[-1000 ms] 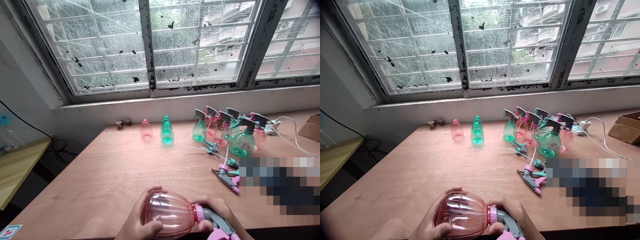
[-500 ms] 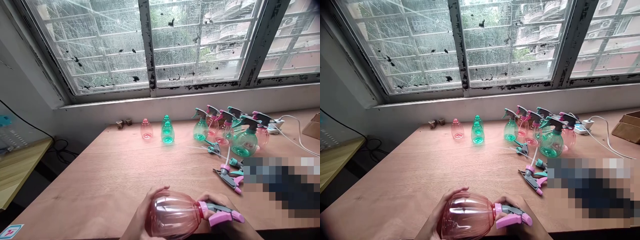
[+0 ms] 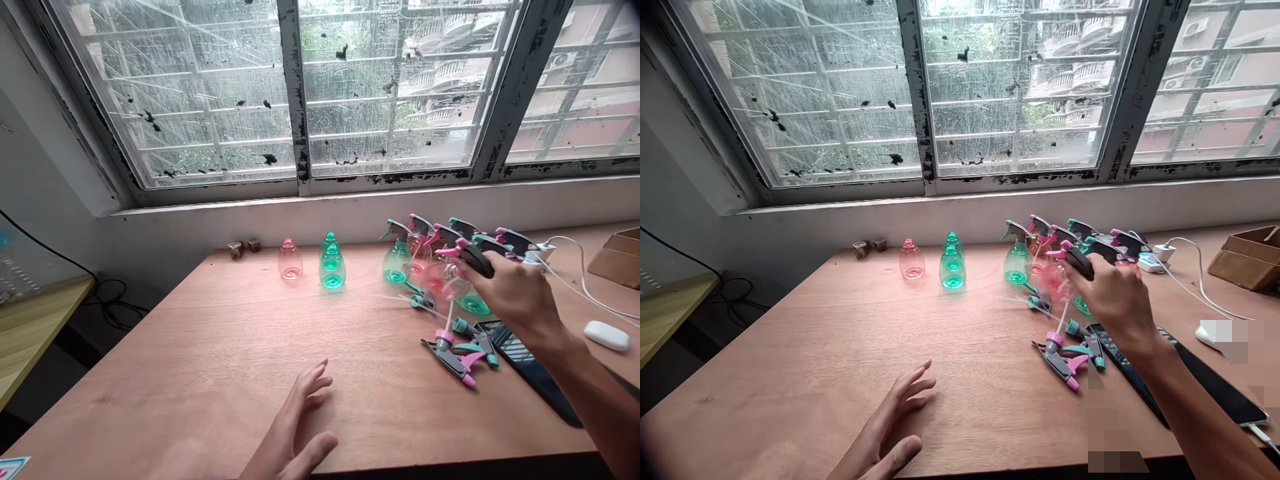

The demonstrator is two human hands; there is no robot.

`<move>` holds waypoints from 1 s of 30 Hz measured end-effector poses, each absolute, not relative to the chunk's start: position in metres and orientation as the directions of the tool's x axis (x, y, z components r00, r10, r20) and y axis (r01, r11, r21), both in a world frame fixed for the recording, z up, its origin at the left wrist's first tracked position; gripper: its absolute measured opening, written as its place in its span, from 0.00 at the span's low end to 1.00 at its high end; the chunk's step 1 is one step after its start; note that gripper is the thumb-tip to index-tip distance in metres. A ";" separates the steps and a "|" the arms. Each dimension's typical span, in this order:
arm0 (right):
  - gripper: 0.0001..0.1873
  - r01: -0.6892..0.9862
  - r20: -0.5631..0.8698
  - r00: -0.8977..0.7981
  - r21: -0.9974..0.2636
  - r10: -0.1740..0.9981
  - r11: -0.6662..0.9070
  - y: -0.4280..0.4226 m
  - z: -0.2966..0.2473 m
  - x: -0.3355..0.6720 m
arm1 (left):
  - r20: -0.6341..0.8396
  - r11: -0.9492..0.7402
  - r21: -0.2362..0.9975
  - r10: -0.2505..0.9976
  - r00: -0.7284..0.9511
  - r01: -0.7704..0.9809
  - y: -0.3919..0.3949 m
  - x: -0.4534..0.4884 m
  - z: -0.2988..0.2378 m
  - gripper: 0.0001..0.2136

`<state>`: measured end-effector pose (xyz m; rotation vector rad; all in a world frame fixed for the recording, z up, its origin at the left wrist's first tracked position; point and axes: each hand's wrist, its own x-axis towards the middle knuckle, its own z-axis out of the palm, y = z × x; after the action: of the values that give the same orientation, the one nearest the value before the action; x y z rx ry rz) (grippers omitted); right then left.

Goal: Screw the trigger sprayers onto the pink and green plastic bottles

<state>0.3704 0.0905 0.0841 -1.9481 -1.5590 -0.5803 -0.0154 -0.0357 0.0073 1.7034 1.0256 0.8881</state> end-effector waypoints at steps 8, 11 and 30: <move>0.33 0.972 0.448 0.233 -0.088 0.863 -0.217 0.131 0.096 0.364 | 0.113 -0.246 0.919 0.913 0.392 0.308 -0.035 -0.014 0.014 0.24; 0.32 0.977 0.400 0.211 -0.116 0.892 -0.179 0.143 0.097 0.365 | 0.123 -0.260 0.913 0.910 0.396 0.315 -0.035 -0.015 0.013 0.24; 0.36 0.948 0.379 0.314 -0.181 0.871 -0.263 0.152 0.090 0.361 | 0.073 -0.235 0.896 0.915 0.397 0.378 -0.033 -0.015 0.014 0.22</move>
<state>0.3610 0.1516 0.0903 -2.2156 -1.6220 -0.2856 -0.0146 -0.0333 0.0138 1.7993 1.1233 0.7905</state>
